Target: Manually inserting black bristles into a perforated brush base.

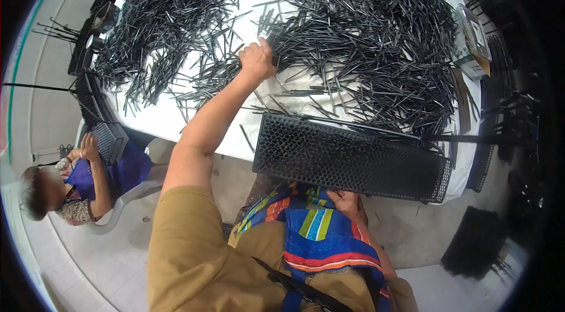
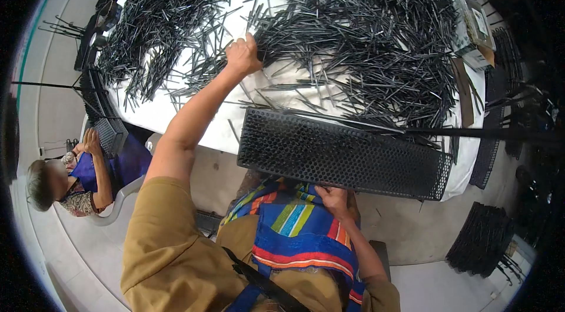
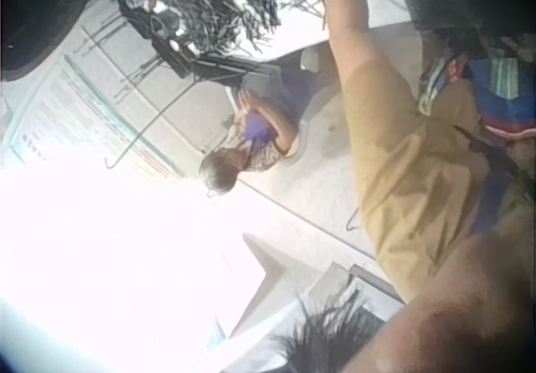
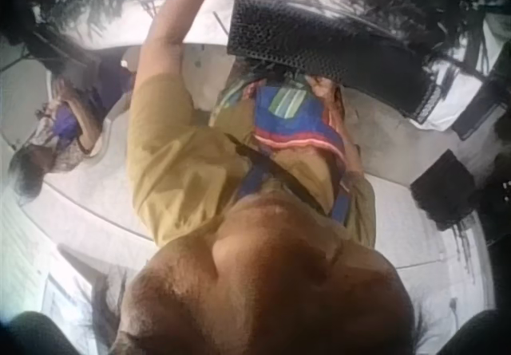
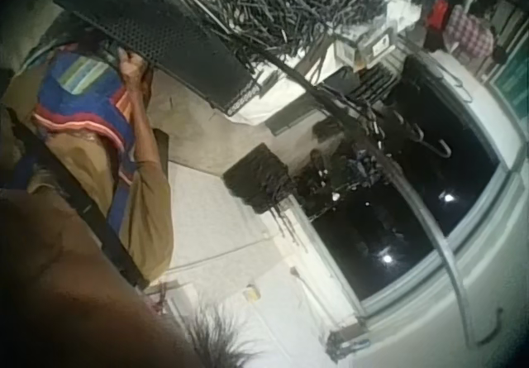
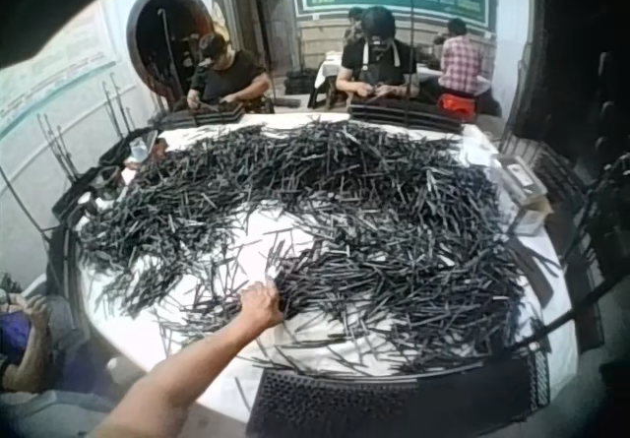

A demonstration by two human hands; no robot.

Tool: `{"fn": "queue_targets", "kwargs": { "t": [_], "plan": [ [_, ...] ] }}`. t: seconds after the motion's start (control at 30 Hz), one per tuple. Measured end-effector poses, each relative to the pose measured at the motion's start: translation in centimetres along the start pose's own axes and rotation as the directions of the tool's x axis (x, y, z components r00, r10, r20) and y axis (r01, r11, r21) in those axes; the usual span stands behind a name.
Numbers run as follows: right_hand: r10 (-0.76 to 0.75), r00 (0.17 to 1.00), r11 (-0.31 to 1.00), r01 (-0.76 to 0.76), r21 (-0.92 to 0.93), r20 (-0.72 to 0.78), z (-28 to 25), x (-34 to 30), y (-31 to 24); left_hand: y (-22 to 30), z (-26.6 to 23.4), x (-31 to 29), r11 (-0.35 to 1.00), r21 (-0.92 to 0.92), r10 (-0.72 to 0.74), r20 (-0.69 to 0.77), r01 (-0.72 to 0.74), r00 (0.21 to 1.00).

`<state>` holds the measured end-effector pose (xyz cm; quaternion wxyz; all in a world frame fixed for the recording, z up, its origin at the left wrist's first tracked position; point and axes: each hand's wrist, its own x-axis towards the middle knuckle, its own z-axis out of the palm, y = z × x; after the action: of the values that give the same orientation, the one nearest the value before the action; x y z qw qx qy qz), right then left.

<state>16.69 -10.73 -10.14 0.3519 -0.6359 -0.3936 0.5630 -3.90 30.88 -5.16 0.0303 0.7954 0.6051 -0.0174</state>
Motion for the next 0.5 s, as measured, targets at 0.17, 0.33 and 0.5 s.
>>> {"fn": "queue_targets", "kwargs": {
  "t": [0.17, 0.33, 0.5],
  "plan": [
    [-0.014, 0.999, 0.976, 0.007, -0.217, -0.029, -0.2, -0.2, -0.5, 1.0, -0.3, -1.1, 0.999, -0.036, -0.025, 0.115, 0.029, 0.993],
    [-0.038, 0.998, 0.972, 0.024, -0.235, -0.057, -0.5, 0.1, 3.9, 1.6, 0.2, -0.8, 0.992, -0.022, 0.125, 0.13, -0.123, 0.984],
    [-0.166, 0.976, 0.891, 0.209, -0.403, 0.14, -2.9, -1.8, -2.6, 0.6, -0.1, -1.4, 0.97, -0.194, 0.155, 0.034, -0.145, 0.987]
  ]
}}
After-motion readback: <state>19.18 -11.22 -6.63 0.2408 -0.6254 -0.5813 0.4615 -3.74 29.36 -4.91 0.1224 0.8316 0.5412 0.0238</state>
